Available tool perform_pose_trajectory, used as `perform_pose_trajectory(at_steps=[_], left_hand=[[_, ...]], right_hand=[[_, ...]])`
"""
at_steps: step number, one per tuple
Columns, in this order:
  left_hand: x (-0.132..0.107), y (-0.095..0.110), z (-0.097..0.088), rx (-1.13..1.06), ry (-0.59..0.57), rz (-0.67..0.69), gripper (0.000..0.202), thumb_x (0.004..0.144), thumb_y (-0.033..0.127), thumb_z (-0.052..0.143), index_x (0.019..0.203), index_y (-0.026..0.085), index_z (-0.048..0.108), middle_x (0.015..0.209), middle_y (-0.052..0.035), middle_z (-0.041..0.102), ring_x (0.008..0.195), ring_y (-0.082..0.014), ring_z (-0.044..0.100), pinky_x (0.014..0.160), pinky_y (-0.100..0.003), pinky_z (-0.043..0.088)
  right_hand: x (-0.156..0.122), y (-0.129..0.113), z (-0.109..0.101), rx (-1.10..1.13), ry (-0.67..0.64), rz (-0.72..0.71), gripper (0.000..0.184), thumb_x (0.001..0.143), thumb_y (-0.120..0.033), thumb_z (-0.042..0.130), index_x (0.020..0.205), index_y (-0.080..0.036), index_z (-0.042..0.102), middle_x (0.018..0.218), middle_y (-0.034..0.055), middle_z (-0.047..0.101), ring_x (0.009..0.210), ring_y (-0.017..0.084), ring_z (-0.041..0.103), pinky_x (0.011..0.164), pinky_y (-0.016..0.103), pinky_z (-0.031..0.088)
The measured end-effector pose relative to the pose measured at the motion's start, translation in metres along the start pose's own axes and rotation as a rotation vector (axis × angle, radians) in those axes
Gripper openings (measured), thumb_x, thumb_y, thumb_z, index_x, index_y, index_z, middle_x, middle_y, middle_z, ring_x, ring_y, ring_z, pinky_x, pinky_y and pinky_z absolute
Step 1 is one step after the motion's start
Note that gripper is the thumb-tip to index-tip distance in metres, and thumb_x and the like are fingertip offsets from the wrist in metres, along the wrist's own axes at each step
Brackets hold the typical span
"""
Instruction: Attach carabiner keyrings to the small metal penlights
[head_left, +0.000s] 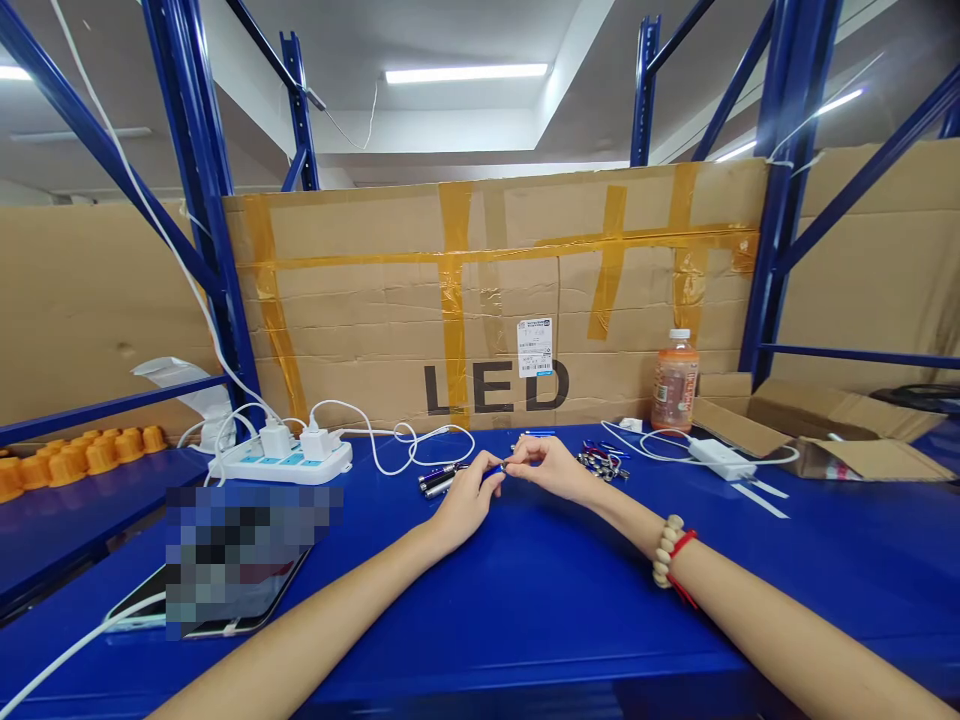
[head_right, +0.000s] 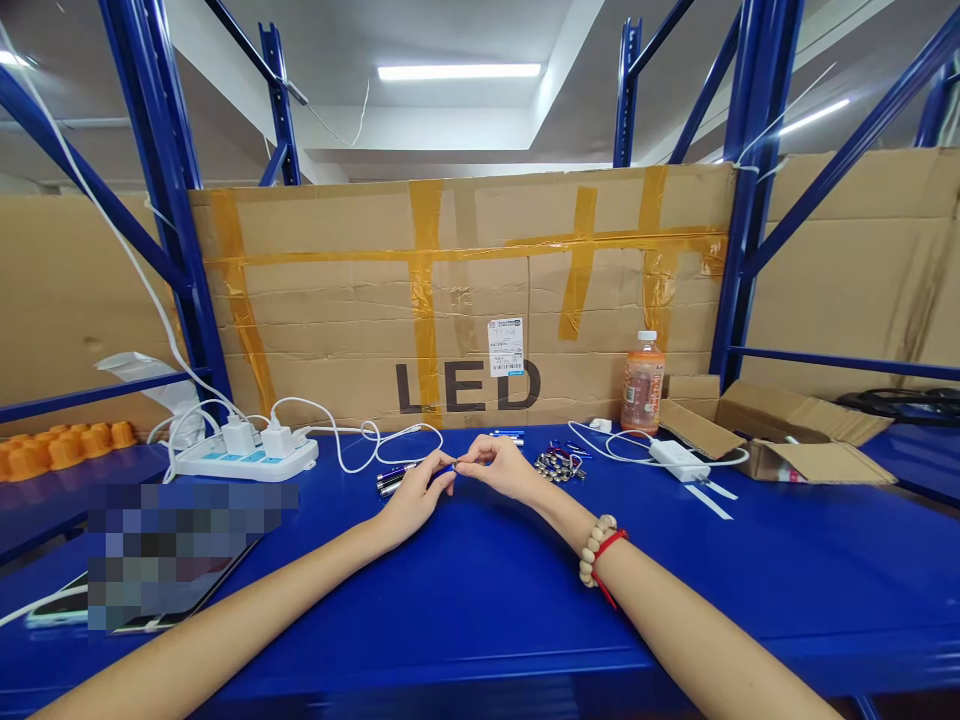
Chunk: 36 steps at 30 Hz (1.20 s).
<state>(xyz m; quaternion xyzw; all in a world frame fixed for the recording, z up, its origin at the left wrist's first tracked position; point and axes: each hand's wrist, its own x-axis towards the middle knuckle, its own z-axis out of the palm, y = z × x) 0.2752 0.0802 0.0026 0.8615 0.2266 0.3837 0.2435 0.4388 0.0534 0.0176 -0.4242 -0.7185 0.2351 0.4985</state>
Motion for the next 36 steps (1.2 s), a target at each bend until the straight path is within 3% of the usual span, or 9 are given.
perform_pose_trajectory(at_steps=[13, 22, 28, 36], left_hand=[[0.002, 0.001, 0.0, -0.024, 0.053, -0.034, 0.005, 0.078, 0.021, 0.042, 0.075, 0.018, 0.044, 0.063, 0.0033, 0.05, 0.059, -0.0106, 0.049, 0.06, -0.022, 0.039], [0.002, 0.002, -0.001, -0.019, 0.065, -0.044, 0.008, 0.078, 0.021, 0.043, 0.081, 0.018, 0.049, 0.069, 0.0012, 0.056, 0.065, -0.0129, 0.054, 0.066, -0.025, 0.04], [0.002, 0.006, -0.002, -0.011, 0.059, -0.052, 0.019, 0.079, 0.022, 0.043, 0.095, 0.019, 0.052, 0.069, 0.0013, 0.056, 0.067, -0.0138, 0.055, 0.071, -0.027, 0.04], [0.004, 0.003, 0.0, -0.009, 0.071, -0.071, 0.019, 0.081, 0.025, 0.038, 0.091, 0.019, 0.052, 0.062, 0.0023, 0.052, 0.065, -0.0136, 0.052, 0.069, -0.027, 0.039]], right_hand=[[-0.003, -0.01, 0.01, -0.04, 0.097, 0.164, 0.035, 0.057, -0.049, 0.064, 0.056, -0.014, 0.059, 0.049, -0.0025, 0.049, 0.042, 0.006, 0.039, 0.039, 0.02, 0.03], [-0.001, -0.005, 0.011, 0.041, 0.075, 0.279, 0.041, 0.055, -0.055, 0.064, 0.059, -0.014, 0.06, 0.041, -0.0049, 0.044, 0.036, 0.004, 0.034, 0.034, 0.018, 0.027], [-0.001, -0.003, 0.01, 0.06, 0.078, 0.28, 0.04, 0.058, -0.054, 0.062, 0.06, -0.014, 0.06, 0.043, -0.0053, 0.043, 0.038, 0.003, 0.034, 0.036, 0.017, 0.027], [0.002, -0.002, 0.012, -0.031, 0.122, 0.206, 0.042, 0.06, -0.056, 0.059, 0.054, -0.015, 0.053, 0.041, -0.0051, 0.043, 0.036, 0.004, 0.035, 0.036, 0.019, 0.025]])
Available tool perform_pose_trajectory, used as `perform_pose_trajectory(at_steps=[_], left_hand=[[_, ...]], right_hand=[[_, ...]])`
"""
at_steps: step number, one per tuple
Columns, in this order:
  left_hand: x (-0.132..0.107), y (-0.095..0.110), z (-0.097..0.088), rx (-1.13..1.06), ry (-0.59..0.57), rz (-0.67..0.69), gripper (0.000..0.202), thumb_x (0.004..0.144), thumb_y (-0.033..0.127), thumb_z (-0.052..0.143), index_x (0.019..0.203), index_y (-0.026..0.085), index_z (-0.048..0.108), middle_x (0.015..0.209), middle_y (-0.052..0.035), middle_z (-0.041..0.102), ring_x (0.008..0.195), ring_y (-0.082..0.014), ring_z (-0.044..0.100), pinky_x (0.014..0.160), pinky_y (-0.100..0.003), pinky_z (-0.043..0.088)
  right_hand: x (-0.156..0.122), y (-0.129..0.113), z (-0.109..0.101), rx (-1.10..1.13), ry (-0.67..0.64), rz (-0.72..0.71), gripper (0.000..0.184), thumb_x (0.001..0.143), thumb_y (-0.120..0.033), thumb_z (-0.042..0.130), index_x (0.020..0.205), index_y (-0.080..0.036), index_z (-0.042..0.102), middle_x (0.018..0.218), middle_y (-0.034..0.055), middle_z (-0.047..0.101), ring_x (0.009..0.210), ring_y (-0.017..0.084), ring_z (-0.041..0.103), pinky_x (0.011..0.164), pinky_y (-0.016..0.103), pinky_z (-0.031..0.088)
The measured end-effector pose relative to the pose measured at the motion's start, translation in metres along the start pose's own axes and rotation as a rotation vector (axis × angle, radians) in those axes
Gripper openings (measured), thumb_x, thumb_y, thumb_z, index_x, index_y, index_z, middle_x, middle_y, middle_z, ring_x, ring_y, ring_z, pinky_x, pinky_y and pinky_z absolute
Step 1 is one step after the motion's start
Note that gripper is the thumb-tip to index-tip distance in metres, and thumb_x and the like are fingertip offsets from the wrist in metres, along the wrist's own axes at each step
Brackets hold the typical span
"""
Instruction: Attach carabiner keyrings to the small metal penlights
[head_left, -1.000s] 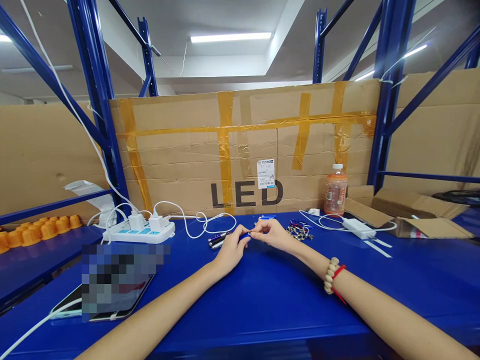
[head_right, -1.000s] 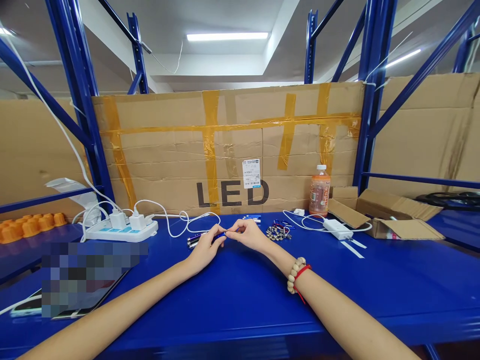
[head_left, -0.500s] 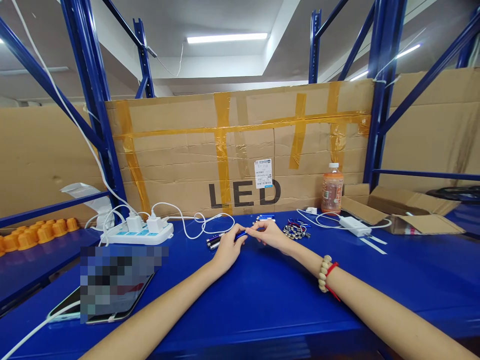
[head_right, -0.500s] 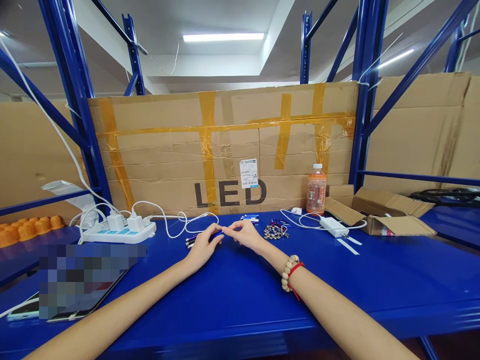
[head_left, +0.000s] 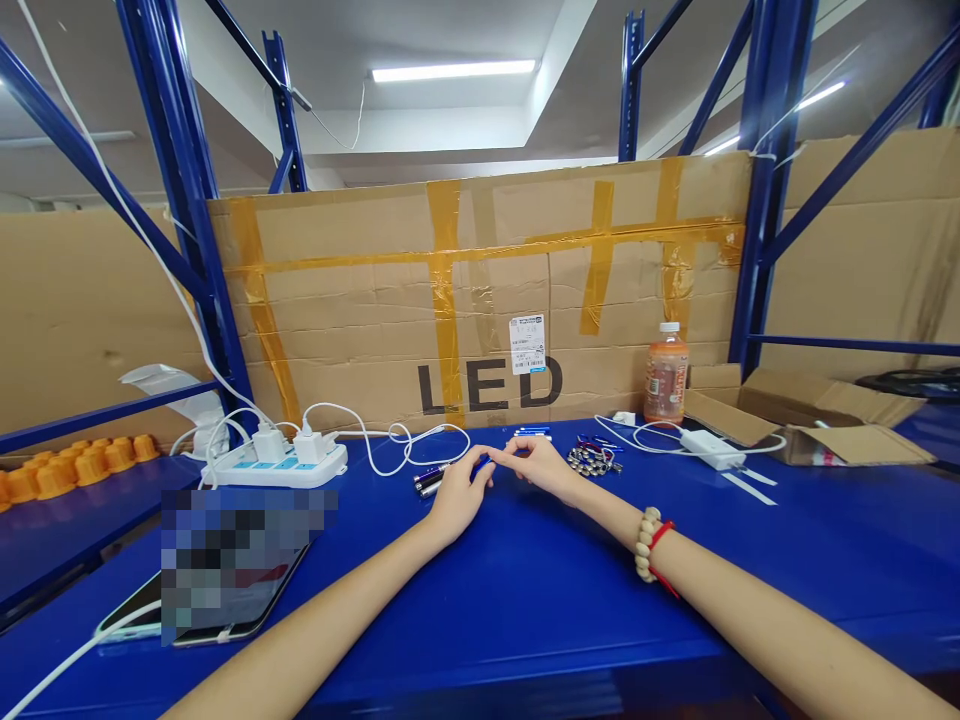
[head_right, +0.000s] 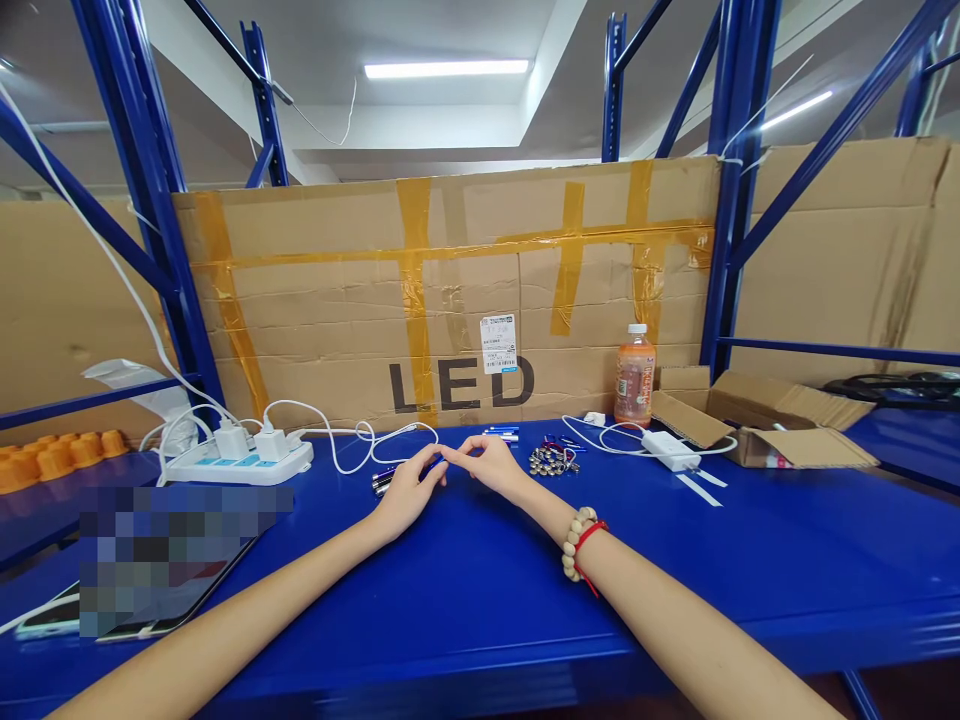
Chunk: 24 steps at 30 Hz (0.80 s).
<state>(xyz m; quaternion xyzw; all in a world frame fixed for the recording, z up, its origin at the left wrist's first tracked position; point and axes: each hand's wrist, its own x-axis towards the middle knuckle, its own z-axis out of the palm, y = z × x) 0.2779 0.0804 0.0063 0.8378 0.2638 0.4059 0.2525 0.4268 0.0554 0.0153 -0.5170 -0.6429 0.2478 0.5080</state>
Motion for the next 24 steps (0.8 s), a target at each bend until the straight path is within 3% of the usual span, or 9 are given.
perform_pose_trajectory(at_steps=[7, 15, 24], left_hand=[[0.002, -0.004, 0.003, -0.1, 0.019, -0.069, 0.019, 0.081, 0.03, 0.04, 0.09, 0.016, 0.05, 0.057, 0.0034, 0.046, 0.058, -0.0115, 0.047, 0.061, -0.024, 0.037], [0.001, -0.003, 0.003, -0.143, -0.028, -0.05, 0.021, 0.082, 0.031, 0.038, 0.087, 0.016, 0.051, 0.061, 0.0025, 0.046, 0.058, -0.0104, 0.043, 0.056, -0.022, 0.035], [-0.005, 0.0, 0.001, 0.018, -0.158, 0.024, 0.018, 0.083, 0.029, 0.035, 0.086, 0.019, 0.05, 0.064, 0.0023, 0.048, 0.061, -0.0118, 0.045, 0.055, -0.022, 0.034]], right_hand=[[0.004, 0.001, -0.003, -0.004, 0.029, -0.131, 0.039, 0.059, -0.05, 0.064, 0.075, -0.014, 0.063, 0.065, 0.0007, 0.057, 0.044, 0.005, 0.041, 0.039, 0.019, 0.031], [0.001, -0.004, -0.012, 0.065, -0.066, -0.08, 0.037, 0.055, -0.046, 0.067, 0.073, -0.014, 0.066, 0.065, 0.0012, 0.058, 0.045, 0.006, 0.043, 0.038, 0.019, 0.03], [0.001, 0.006, -0.02, 0.152, -0.202, -0.092, 0.034, 0.049, -0.042, 0.072, 0.054, -0.013, 0.056, 0.067, -0.0002, 0.053, 0.048, 0.004, 0.043, 0.036, 0.016, 0.029]])
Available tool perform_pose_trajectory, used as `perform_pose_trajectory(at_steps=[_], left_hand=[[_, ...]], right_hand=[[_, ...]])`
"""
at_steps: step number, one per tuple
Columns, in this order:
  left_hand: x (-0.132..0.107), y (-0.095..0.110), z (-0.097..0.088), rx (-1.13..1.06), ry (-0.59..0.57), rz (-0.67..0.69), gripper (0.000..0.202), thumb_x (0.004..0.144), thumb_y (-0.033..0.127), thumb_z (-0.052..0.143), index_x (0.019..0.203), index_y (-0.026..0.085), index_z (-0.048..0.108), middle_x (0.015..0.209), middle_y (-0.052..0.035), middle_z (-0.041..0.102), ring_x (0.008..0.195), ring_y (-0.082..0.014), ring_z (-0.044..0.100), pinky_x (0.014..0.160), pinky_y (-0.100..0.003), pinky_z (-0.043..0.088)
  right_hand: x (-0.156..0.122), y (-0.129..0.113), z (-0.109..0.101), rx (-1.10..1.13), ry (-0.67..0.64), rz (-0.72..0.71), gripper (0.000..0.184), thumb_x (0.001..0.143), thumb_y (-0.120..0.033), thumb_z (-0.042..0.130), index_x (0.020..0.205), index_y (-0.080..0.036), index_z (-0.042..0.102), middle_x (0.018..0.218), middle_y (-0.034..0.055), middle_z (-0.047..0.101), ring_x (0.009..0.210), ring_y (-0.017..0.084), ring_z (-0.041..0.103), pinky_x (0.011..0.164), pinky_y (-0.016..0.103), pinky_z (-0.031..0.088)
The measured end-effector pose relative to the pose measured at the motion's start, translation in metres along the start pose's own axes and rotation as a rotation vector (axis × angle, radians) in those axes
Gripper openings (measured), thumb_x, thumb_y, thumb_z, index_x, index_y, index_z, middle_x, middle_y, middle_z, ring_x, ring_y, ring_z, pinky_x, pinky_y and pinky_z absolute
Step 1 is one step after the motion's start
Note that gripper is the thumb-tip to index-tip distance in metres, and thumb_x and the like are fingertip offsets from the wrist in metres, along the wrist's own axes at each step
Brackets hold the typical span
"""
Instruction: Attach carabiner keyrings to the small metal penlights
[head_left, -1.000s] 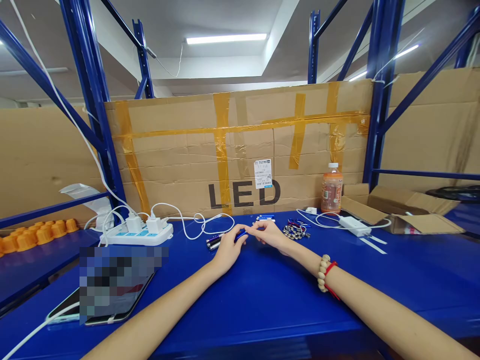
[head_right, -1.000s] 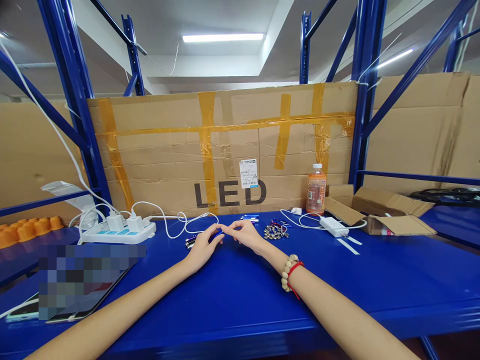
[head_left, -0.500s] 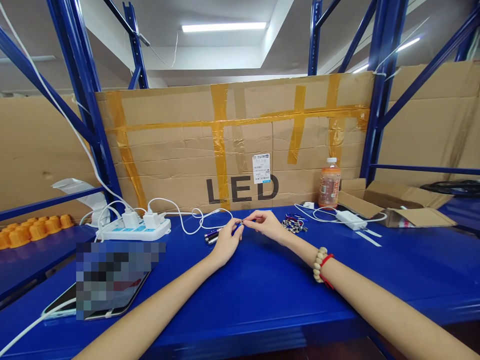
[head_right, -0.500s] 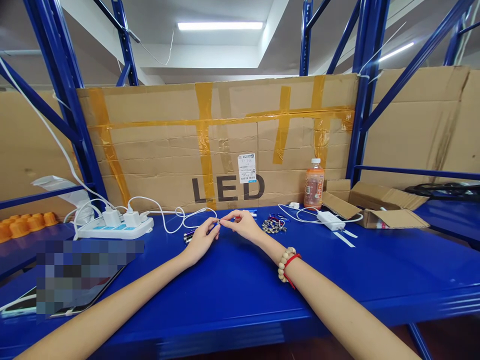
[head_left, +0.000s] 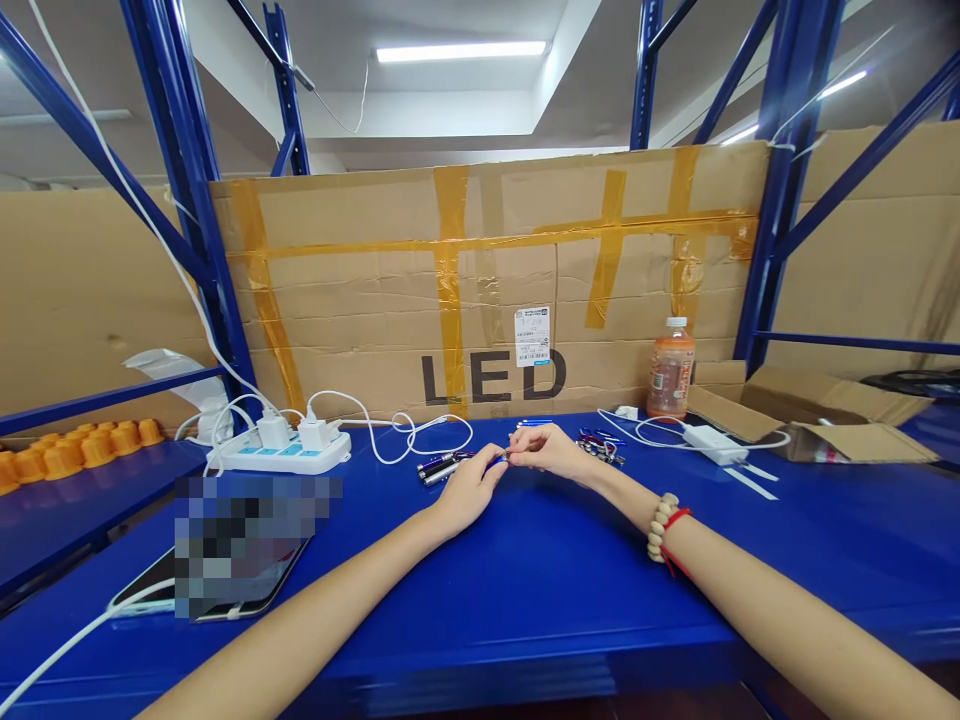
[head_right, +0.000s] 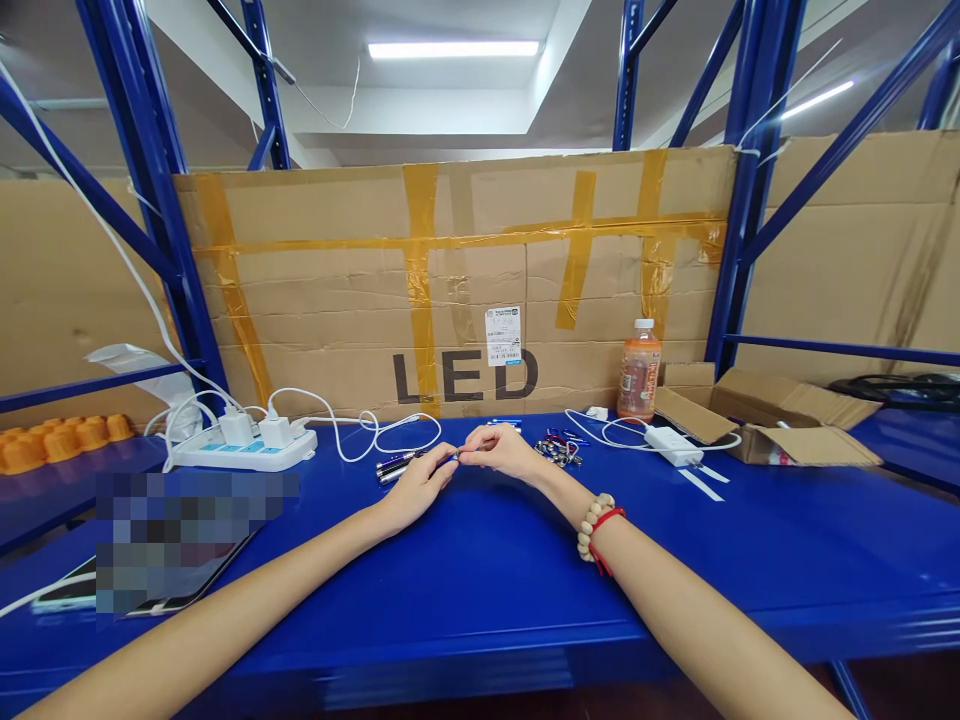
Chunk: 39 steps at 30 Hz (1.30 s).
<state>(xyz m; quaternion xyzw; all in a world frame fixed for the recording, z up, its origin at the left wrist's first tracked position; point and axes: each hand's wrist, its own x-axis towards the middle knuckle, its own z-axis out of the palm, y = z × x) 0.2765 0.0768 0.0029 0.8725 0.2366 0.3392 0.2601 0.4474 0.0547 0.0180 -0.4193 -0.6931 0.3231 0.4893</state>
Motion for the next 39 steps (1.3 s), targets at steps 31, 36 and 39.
perform_pose_trajectory(at_steps=[31, 36, 39], left_hand=[[-0.001, 0.003, -0.002, 0.144, 0.087, -0.004, 0.013, 0.082, 0.025, 0.04, 0.092, 0.022, 0.047, 0.067, 0.0027, 0.055, 0.064, -0.0133, 0.054, 0.066, -0.025, 0.041], [0.001, 0.001, -0.002, 0.12, 0.099, -0.039, 0.015, 0.082, 0.027, 0.039, 0.093, 0.022, 0.049, 0.065, 0.0029, 0.055, 0.062, -0.013, 0.054, 0.067, -0.025, 0.042], [0.002, 0.0, -0.001, 0.093, 0.12, -0.061, 0.015, 0.082, 0.029, 0.039, 0.091, 0.021, 0.049, 0.064, 0.0026, 0.054, 0.062, -0.0133, 0.054, 0.067, -0.025, 0.042]], right_hand=[[-0.002, -0.008, 0.013, -0.133, 0.057, 0.189, 0.042, 0.06, -0.055, 0.06, 0.056, -0.014, 0.055, 0.044, -0.0041, 0.046, 0.038, 0.004, 0.035, 0.038, 0.018, 0.028], [0.0, 0.002, 0.015, -0.069, 0.104, 0.169, 0.04, 0.062, -0.053, 0.06, 0.055, -0.014, 0.053, 0.044, -0.0045, 0.045, 0.039, 0.004, 0.036, 0.039, 0.017, 0.029], [0.001, 0.004, 0.017, -0.053, 0.136, 0.143, 0.038, 0.062, -0.051, 0.061, 0.057, -0.015, 0.051, 0.042, -0.0055, 0.044, 0.038, 0.003, 0.035, 0.038, 0.017, 0.027]])
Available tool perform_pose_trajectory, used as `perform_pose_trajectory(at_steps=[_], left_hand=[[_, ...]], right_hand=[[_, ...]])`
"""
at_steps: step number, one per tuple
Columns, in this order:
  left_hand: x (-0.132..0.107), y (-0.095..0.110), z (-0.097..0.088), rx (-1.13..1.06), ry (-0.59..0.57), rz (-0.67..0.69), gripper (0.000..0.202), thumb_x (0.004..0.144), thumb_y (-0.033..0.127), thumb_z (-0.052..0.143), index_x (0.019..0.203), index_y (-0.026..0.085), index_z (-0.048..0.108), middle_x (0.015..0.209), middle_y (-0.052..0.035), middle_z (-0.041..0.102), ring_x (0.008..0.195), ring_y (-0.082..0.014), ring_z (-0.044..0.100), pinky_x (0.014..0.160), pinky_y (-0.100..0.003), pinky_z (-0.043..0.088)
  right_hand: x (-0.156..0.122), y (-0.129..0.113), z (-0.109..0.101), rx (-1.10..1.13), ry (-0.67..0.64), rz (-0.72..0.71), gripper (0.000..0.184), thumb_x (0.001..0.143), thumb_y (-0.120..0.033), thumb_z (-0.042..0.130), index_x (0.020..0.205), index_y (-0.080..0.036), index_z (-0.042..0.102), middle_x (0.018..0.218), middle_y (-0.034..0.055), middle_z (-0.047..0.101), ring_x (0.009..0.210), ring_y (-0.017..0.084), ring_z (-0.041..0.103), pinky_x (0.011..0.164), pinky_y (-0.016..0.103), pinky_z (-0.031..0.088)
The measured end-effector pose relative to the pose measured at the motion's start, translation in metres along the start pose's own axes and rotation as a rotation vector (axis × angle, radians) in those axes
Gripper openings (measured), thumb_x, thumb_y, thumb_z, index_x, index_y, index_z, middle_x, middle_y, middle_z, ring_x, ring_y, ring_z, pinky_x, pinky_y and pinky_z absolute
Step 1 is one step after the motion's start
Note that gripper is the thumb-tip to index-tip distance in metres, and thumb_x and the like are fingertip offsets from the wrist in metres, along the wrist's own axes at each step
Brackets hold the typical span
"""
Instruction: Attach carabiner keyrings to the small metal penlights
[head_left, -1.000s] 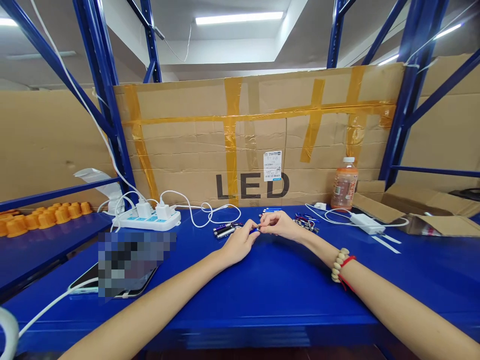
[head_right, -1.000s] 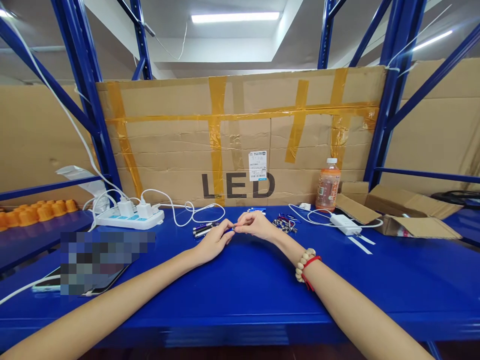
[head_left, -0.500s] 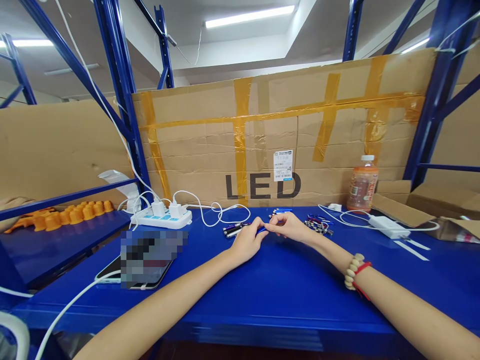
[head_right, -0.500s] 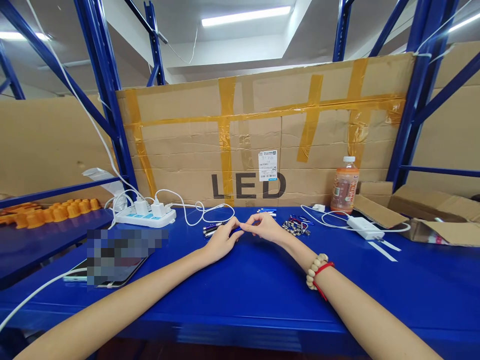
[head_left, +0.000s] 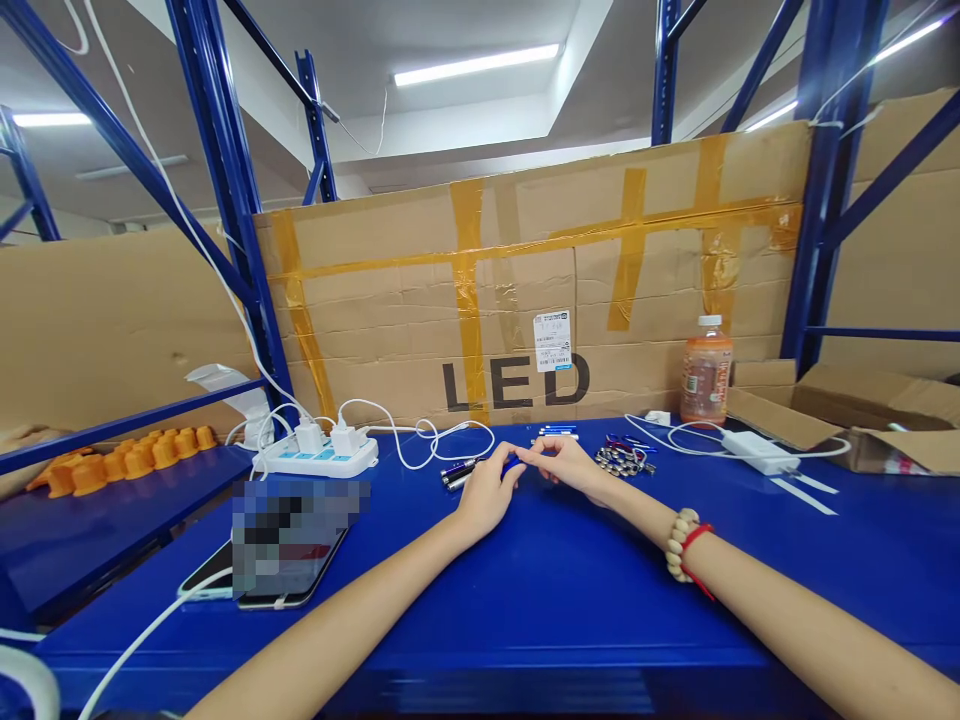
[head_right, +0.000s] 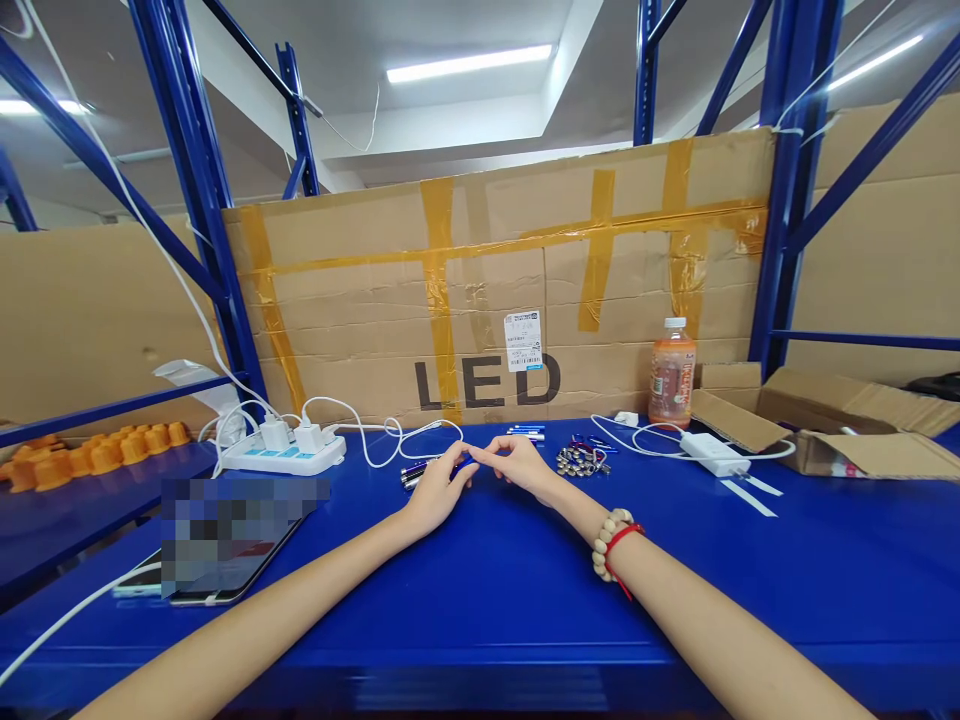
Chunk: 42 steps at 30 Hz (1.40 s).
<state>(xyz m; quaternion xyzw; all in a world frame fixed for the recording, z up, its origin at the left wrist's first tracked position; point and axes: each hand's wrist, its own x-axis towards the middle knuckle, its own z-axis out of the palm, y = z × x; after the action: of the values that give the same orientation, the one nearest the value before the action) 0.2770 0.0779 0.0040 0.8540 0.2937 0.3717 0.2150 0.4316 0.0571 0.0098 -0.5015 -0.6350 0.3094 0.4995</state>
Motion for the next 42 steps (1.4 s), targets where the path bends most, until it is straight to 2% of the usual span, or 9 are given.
perform_pose_trajectory(at_steps=[4, 9, 14, 20, 27, 34, 38, 42], left_hand=[[0.0, 0.001, 0.001, -0.039, 0.048, -0.023, 0.019, 0.083, 0.031, 0.038, 0.093, 0.02, 0.049, 0.062, 0.0024, 0.053, 0.06, -0.0132, 0.052, 0.064, -0.025, 0.041], [0.001, 0.003, 0.0, -0.072, 0.079, -0.031, 0.021, 0.083, 0.032, 0.038, 0.093, 0.018, 0.051, 0.065, 0.001, 0.054, 0.062, -0.0129, 0.051, 0.062, -0.025, 0.039], [0.002, 0.0, 0.002, -0.123, 0.102, -0.035, 0.022, 0.083, 0.031, 0.037, 0.092, 0.018, 0.052, 0.07, -0.0002, 0.056, 0.068, -0.0136, 0.052, 0.066, -0.025, 0.04], [0.004, -0.004, 0.004, -0.159, 0.112, -0.04, 0.02, 0.083, 0.031, 0.037, 0.091, 0.02, 0.052, 0.083, -0.0009, 0.058, 0.077, -0.0141, 0.052, 0.071, -0.026, 0.042], [0.005, -0.01, 0.006, -0.164, 0.079, -0.02, 0.025, 0.084, 0.032, 0.035, 0.098, 0.021, 0.053, 0.086, -0.0014, 0.059, 0.077, -0.0139, 0.052, 0.069, -0.025, 0.042], [0.002, -0.005, 0.003, -0.15, 0.01, -0.003, 0.028, 0.085, 0.034, 0.033, 0.096, 0.019, 0.052, 0.063, 0.0019, 0.05, 0.057, -0.0106, 0.044, 0.057, -0.022, 0.036], [-0.001, 0.001, 0.0, -0.101, -0.024, 0.049, 0.026, 0.085, 0.034, 0.031, 0.091, 0.018, 0.051, 0.063, 0.0025, 0.048, 0.06, -0.0111, 0.045, 0.061, -0.023, 0.036], [-0.002, 0.003, 0.0, -0.056, -0.06, 0.043, 0.024, 0.086, 0.035, 0.029, 0.092, 0.019, 0.047, 0.067, 0.0018, 0.048, 0.065, -0.0126, 0.047, 0.066, -0.025, 0.037]], right_hand=[[0.0, -0.003, 0.002, 0.016, 0.018, -0.013, 0.036, 0.061, -0.05, 0.063, 0.061, -0.015, 0.052, 0.041, -0.0067, 0.042, 0.036, 0.003, 0.034, 0.036, 0.016, 0.026], [0.002, -0.003, 0.0, 0.062, 0.001, -0.025, 0.041, 0.063, -0.051, 0.061, 0.083, -0.015, 0.061, 0.051, -0.0041, 0.048, 0.042, 0.005, 0.038, 0.038, 0.017, 0.029], [0.004, 0.0, -0.004, 0.084, -0.007, -0.018, 0.043, 0.061, -0.05, 0.063, 0.082, -0.013, 0.066, 0.05, -0.0032, 0.045, 0.045, 0.005, 0.036, 0.039, 0.019, 0.027], [0.004, 0.002, -0.004, 0.128, -0.019, -0.029, 0.045, 0.061, -0.047, 0.065, 0.092, -0.015, 0.066, 0.053, -0.0027, 0.047, 0.046, 0.005, 0.034, 0.04, 0.019, 0.026], [0.005, 0.003, -0.004, 0.15, -0.014, -0.035, 0.042, 0.058, -0.045, 0.067, 0.086, -0.013, 0.067, 0.053, -0.0026, 0.047, 0.046, 0.005, 0.035, 0.04, 0.019, 0.025], [0.001, -0.004, -0.007, 0.151, -0.047, -0.035, 0.037, 0.055, -0.043, 0.069, 0.077, -0.014, 0.067, 0.06, -0.0011, 0.052, 0.046, 0.004, 0.036, 0.039, 0.019, 0.027], [0.002, 0.001, -0.013, 0.141, -0.115, -0.045, 0.035, 0.057, -0.042, 0.069, 0.078, -0.015, 0.068, 0.068, 0.0005, 0.054, 0.048, 0.004, 0.037, 0.039, 0.018, 0.028], [0.005, 0.005, -0.015, 0.136, -0.147, -0.054, 0.035, 0.057, -0.042, 0.069, 0.08, -0.016, 0.068, 0.073, 0.0022, 0.056, 0.05, 0.004, 0.039, 0.04, 0.018, 0.029]])
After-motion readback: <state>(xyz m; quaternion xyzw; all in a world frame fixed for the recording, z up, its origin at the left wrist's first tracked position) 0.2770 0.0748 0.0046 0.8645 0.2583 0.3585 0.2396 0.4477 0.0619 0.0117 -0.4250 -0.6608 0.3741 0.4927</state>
